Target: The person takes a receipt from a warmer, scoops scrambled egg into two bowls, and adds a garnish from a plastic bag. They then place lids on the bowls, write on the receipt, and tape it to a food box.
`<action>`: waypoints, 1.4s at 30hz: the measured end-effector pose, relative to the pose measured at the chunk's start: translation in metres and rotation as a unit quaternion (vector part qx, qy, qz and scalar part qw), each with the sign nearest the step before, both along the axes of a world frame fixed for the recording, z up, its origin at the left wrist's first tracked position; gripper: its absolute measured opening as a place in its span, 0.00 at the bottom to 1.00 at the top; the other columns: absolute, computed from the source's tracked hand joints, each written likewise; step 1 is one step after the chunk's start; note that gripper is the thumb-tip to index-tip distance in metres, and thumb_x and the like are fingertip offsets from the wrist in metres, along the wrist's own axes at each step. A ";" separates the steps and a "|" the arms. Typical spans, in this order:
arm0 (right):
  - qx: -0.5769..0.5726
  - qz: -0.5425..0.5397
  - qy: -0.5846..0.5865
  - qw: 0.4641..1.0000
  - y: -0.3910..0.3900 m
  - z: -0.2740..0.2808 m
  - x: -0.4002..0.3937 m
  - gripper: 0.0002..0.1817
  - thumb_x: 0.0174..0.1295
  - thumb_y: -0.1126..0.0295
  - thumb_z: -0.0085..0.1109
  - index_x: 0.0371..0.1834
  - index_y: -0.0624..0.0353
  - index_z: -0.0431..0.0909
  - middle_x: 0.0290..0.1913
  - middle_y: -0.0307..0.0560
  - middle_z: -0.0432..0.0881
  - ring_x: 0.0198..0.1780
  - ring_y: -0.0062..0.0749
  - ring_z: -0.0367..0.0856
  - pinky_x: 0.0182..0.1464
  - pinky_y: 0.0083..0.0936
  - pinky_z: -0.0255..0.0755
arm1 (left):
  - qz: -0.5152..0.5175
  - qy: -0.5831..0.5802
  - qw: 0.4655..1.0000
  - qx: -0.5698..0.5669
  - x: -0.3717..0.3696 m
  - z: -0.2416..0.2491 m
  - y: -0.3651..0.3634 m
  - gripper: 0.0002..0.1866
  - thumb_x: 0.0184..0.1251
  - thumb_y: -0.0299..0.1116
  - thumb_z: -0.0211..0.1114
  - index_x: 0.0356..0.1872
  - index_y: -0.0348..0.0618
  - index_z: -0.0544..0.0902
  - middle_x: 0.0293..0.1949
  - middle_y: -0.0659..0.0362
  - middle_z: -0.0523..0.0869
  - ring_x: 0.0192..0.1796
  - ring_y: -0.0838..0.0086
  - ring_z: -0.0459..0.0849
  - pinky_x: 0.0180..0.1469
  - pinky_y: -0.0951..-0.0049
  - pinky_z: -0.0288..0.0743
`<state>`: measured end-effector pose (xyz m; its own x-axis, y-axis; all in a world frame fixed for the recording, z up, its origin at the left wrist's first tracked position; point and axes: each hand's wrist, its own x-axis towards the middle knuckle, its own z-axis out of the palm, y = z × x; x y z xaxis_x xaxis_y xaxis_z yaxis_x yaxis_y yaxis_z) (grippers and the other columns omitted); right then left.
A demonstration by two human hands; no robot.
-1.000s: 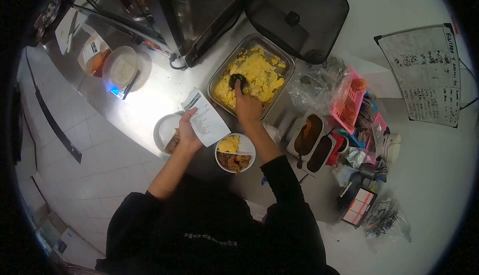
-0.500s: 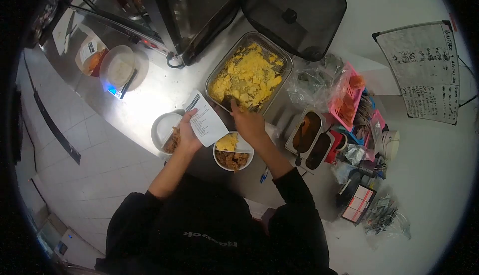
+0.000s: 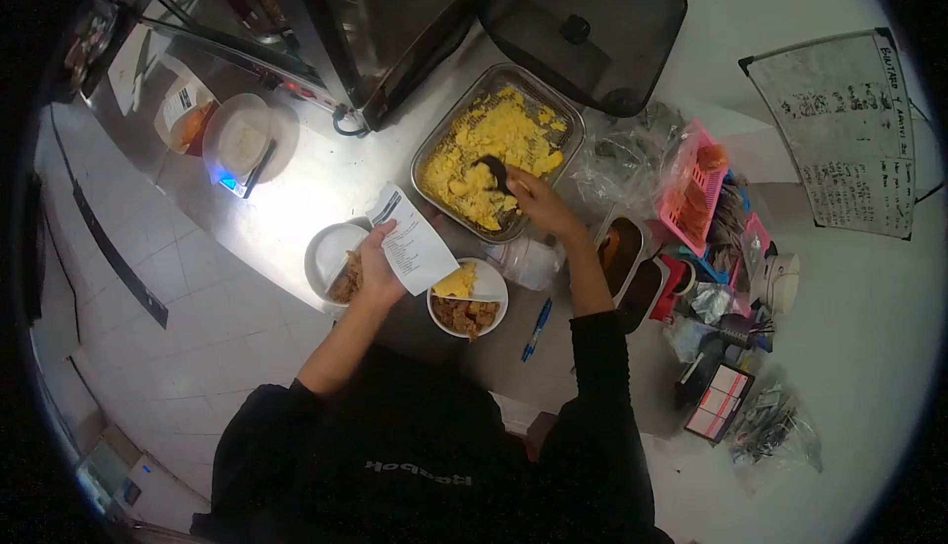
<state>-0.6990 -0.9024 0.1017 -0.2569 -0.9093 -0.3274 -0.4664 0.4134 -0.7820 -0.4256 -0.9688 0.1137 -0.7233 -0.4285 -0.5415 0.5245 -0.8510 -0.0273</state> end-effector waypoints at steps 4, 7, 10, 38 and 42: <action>0.012 0.085 0.245 0.966 -0.015 0.029 0.040 0.23 0.67 0.58 0.47 0.65 0.50 0.65 0.34 0.53 0.83 0.33 0.47 0.83 0.35 0.39 0.74 | -0.010 -0.006 1.000 0.004 -0.006 -0.002 0.012 0.27 0.60 0.39 0.49 0.59 0.34 0.68 0.56 0.45 0.76 0.58 0.55 0.76 0.62 0.55 0.66; 0.031 0.181 0.338 0.923 -0.008 0.042 0.063 0.24 0.64 0.63 0.48 0.65 0.46 0.64 0.26 0.52 0.81 0.28 0.44 0.82 0.31 0.36 0.74 | -0.013 -0.002 1.000 0.020 -0.009 -0.003 0.014 0.27 0.61 0.39 0.49 0.60 0.34 0.67 0.57 0.46 0.75 0.59 0.55 0.74 0.63 0.56 0.66; 0.002 0.243 0.431 0.869 0.018 0.046 0.068 0.29 0.56 0.68 0.52 0.65 0.42 0.65 0.17 0.44 0.77 0.20 0.35 0.79 0.23 0.31 0.72 | -0.016 0.001 1.000 0.000 -0.008 -0.009 0.016 0.28 0.62 0.37 0.48 0.62 0.34 0.64 0.60 0.47 0.73 0.63 0.54 0.70 0.65 0.57 0.64; 0.111 -0.197 -0.489 0.842 0.051 0.035 0.033 0.27 0.70 0.55 0.44 0.69 0.48 0.55 0.20 0.30 0.57 0.13 0.12 0.47 0.14 0.12 0.44 | -0.006 0.016 0.997 -0.073 0.017 0.043 0.000 0.29 0.59 0.37 0.50 0.61 0.33 0.63 0.60 0.45 0.71 0.61 0.56 0.72 0.62 0.59 0.67; 0.087 -0.170 -0.513 0.837 0.049 0.068 0.068 0.30 0.70 0.54 0.45 0.72 0.50 0.50 0.20 0.31 0.54 0.16 0.12 0.48 0.17 0.13 0.46 | 0.087 -0.050 0.975 -0.197 0.094 0.073 -0.011 0.32 0.57 0.37 0.50 0.63 0.33 0.59 0.67 0.46 0.63 0.69 0.56 0.62 0.70 0.61 0.55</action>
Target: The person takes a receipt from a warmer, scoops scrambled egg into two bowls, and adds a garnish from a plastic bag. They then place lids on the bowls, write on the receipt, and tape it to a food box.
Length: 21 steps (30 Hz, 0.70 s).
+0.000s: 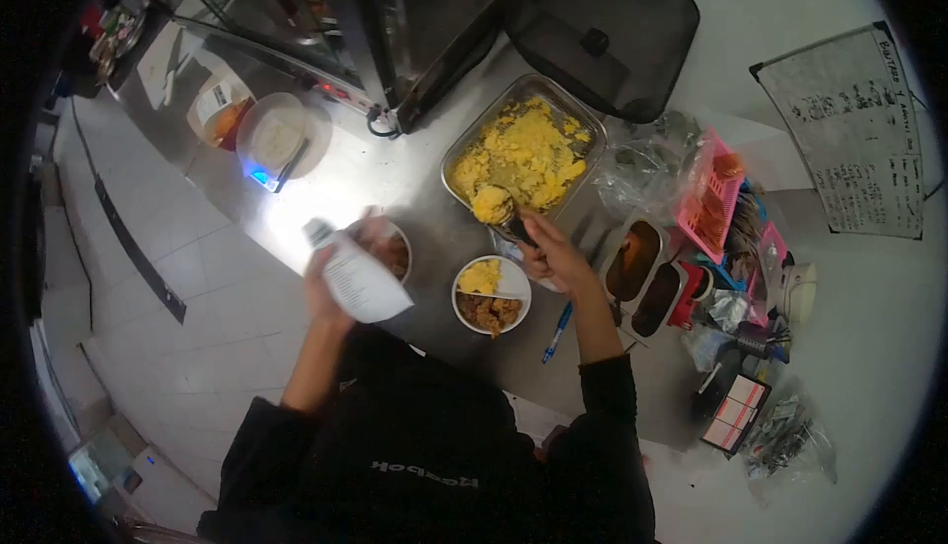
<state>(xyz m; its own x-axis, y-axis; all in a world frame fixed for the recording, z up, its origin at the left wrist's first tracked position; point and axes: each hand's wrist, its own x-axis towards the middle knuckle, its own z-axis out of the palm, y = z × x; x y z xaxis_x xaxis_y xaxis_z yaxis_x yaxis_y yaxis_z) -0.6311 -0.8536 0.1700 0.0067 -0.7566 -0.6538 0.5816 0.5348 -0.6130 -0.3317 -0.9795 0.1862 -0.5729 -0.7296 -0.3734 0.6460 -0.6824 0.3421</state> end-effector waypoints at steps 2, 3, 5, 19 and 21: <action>0.007 0.008 -0.012 1.000 -0.005 0.009 0.036 0.30 0.70 0.55 0.45 0.71 0.49 0.50 0.21 0.31 0.55 0.18 0.12 0.49 0.18 0.11 0.46 | 0.099 -0.072 0.991 -0.044 0.045 -0.004 -0.001 0.30 0.56 0.38 0.49 0.61 0.32 0.62 0.68 0.46 0.61 0.70 0.56 0.58 0.73 0.62 0.48; 0.000 0.029 -0.009 1.000 -0.010 0.016 0.056 0.29 0.70 0.56 0.45 0.71 0.48 0.51 0.21 0.30 0.55 0.18 0.13 0.50 0.19 0.12 0.47 | 0.150 -0.123 0.979 -0.068 0.065 -0.013 -0.001 0.29 0.56 0.38 0.49 0.59 0.32 0.64 0.68 0.46 0.61 0.71 0.57 0.56 0.73 0.62 0.45; -0.013 0.070 -0.004 0.997 -0.022 0.024 0.101 0.27 0.70 0.57 0.45 0.70 0.46 0.54 0.23 0.29 0.55 0.20 0.14 0.50 0.21 0.12 0.49 | 0.146 -0.141 0.979 0.006 0.094 -0.031 0.007 0.22 0.57 0.37 0.50 0.52 0.35 0.69 0.60 0.47 0.70 0.62 0.58 0.68 0.65 0.62 0.60; -0.212 0.193 0.632 0.720 -0.049 -0.030 0.200 0.28 0.65 0.65 0.50 0.69 0.41 0.59 0.38 0.54 0.82 0.27 0.47 0.82 0.23 0.38 0.74 | 0.106 0.017 0.983 0.152 0.100 -0.066 0.019 0.31 0.57 0.36 0.48 0.65 0.40 0.60 0.62 0.43 0.69 0.65 0.51 0.66 0.69 0.56 0.57; -0.191 0.224 0.648 0.703 -0.047 -0.031 0.197 0.27 0.65 0.64 0.50 0.69 0.42 0.59 0.37 0.54 0.83 0.27 0.47 0.82 0.24 0.38 0.74 | 0.106 0.027 0.981 0.160 0.099 -0.069 0.019 0.31 0.57 0.36 0.48 0.65 0.40 0.60 0.62 0.43 0.69 0.65 0.51 0.65 0.69 0.56 0.56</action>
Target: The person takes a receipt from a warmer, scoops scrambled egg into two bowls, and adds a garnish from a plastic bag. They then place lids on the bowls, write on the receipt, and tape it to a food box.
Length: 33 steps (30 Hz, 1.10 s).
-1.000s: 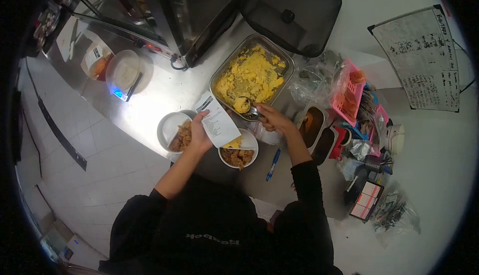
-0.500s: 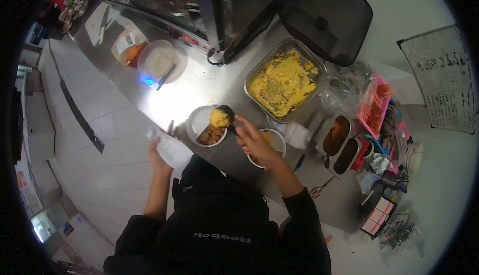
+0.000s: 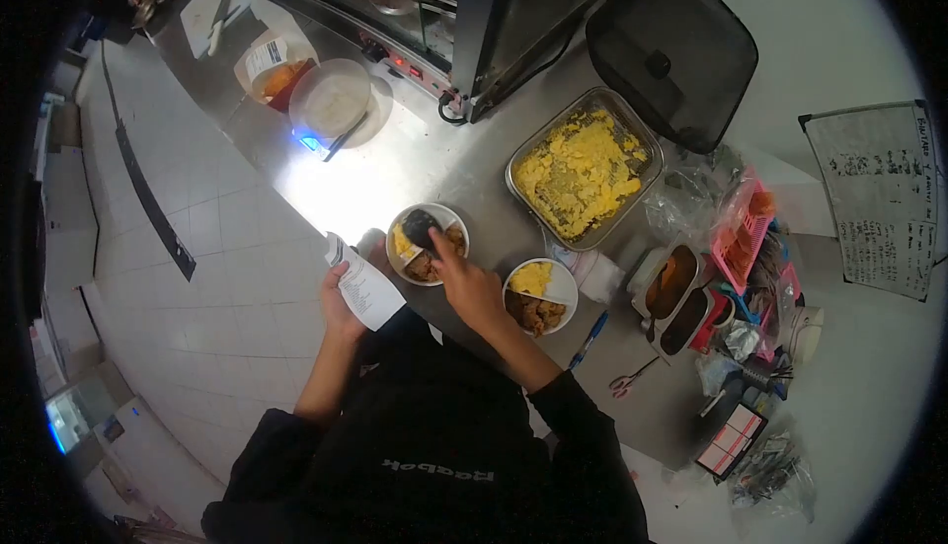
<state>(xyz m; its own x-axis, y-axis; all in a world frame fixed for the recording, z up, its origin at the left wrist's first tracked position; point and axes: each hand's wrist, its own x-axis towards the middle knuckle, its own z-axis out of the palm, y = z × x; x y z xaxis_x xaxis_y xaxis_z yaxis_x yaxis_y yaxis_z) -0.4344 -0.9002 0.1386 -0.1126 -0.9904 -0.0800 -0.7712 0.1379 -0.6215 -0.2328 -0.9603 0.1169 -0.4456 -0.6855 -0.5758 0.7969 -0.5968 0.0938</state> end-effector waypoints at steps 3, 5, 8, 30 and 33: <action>-0.048 0.067 0.042 0.996 -0.001 -0.001 0.007 0.27 0.65 0.64 0.50 0.68 0.45 0.59 0.32 0.53 0.83 0.28 0.49 0.82 0.26 0.40 0.74 | -0.002 0.007 1.000 0.001 0.001 -0.001 -0.001 0.31 0.57 0.36 0.47 0.65 0.39 0.60 0.61 0.43 0.70 0.65 0.51 0.66 0.69 0.57 0.56; -0.031 0.022 0.002 0.999 0.000 0.006 0.008 0.27 0.65 0.64 0.51 0.68 0.47 0.59 0.36 0.53 0.83 0.28 0.50 0.82 0.27 0.41 0.74 | -0.010 -0.003 1.000 -0.011 0.001 0.004 -0.003 0.31 0.58 0.35 0.47 0.65 0.37 0.60 0.61 0.43 0.70 0.65 0.52 0.66 0.69 0.58 0.57; 0.022 0.014 -0.037 0.999 0.000 0.003 0.009 0.26 0.65 0.64 0.50 0.67 0.49 0.60 0.41 0.56 0.81 0.30 0.51 0.82 0.28 0.41 0.74 | 0.016 -0.192 0.981 0.000 -0.005 0.028 -0.009 0.31 0.59 0.36 0.46 0.65 0.33 0.60 0.62 0.43 0.69 0.66 0.55 0.65 0.68 0.59 0.58; 0.032 -0.267 0.102 0.958 0.005 -0.020 -0.176 0.26 0.67 0.64 0.44 0.68 0.57 0.57 0.19 0.53 0.79 0.21 0.49 0.79 0.23 0.44 0.69 | -0.321 -0.027 0.947 -0.020 -0.206 0.017 -0.007 0.21 0.59 0.36 0.51 0.52 0.37 0.73 0.46 0.52 0.81 0.48 0.63 0.80 0.54 0.63 0.74; 0.064 -0.288 0.153 0.943 0.005 0.007 -0.194 0.25 0.66 0.65 0.45 0.67 0.55 0.59 0.19 0.53 0.79 0.21 0.48 0.80 0.22 0.43 0.69 | -0.318 -0.022 0.948 -0.007 -0.199 0.013 -0.012 0.23 0.60 0.36 0.51 0.55 0.36 0.73 0.46 0.52 0.81 0.48 0.63 0.80 0.55 0.63 0.73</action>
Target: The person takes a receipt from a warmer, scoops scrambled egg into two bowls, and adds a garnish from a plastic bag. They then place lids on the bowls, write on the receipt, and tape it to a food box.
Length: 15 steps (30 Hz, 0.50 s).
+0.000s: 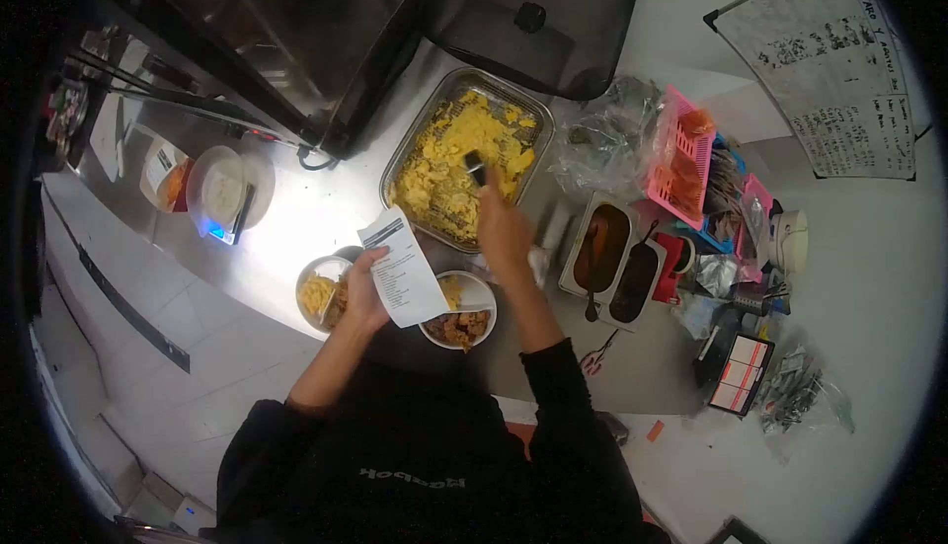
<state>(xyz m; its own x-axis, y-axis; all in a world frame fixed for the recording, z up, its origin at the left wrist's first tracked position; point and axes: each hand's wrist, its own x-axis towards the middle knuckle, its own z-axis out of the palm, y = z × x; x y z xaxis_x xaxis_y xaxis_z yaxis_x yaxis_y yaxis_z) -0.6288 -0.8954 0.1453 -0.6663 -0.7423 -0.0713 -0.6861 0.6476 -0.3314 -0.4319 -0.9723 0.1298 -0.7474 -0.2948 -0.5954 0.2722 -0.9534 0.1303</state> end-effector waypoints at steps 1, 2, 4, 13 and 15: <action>0.044 -0.017 0.033 0.998 0.000 0.006 -0.013 0.25 0.65 0.66 0.46 0.67 0.55 0.60 0.19 0.52 0.79 0.21 0.48 0.80 0.22 0.42 0.70 | 0.004 0.000 1.000 -0.001 -0.001 -0.001 0.000 0.23 0.60 0.36 0.50 0.55 0.36 0.73 0.46 0.52 0.81 0.48 0.63 0.81 0.55 0.63 0.73; 0.069 -0.003 0.049 0.996 0.001 0.001 -0.025 0.25 0.65 0.66 0.46 0.66 0.55 0.61 0.19 0.52 0.79 0.21 0.47 0.80 0.22 0.42 0.70 | 0.007 -0.001 1.000 -0.002 -0.002 -0.001 0.001 0.23 0.60 0.36 0.50 0.56 0.36 0.72 0.46 0.52 0.81 0.49 0.63 0.81 0.55 0.63 0.73; 0.118 0.026 0.084 0.989 0.001 -0.007 -0.041 0.24 0.65 0.66 0.47 0.65 0.55 0.63 0.19 0.53 0.79 0.22 0.46 0.81 0.22 0.41 0.71 | 0.012 0.004 1.000 0.005 -0.004 -0.003 0.004 0.23 0.60 0.36 0.50 0.56 0.37 0.72 0.47 0.52 0.81 0.49 0.63 0.81 0.55 0.63 0.73; 0.136 0.187 0.176 0.957 0.010 0.011 -0.035 0.29 0.52 0.71 0.55 0.62 0.60 0.67 0.16 0.49 0.78 0.18 0.38 0.80 0.19 0.34 0.71 | 0.033 0.033 0.998 0.048 -0.008 -0.009 0.009 0.24 0.60 0.36 0.50 0.58 0.37 0.71 0.48 0.51 0.81 0.50 0.62 0.80 0.57 0.62 0.72; 0.155 0.232 0.213 0.936 0.015 -0.004 -0.036 0.31 0.50 0.71 0.56 0.63 0.60 0.67 0.16 0.48 0.78 0.19 0.37 0.80 0.19 0.33 0.71 | 0.034 0.043 0.997 0.051 -0.009 -0.014 0.011 0.24 0.60 0.36 0.50 0.58 0.37 0.71 0.49 0.50 0.80 0.51 0.61 0.80 0.58 0.61 0.72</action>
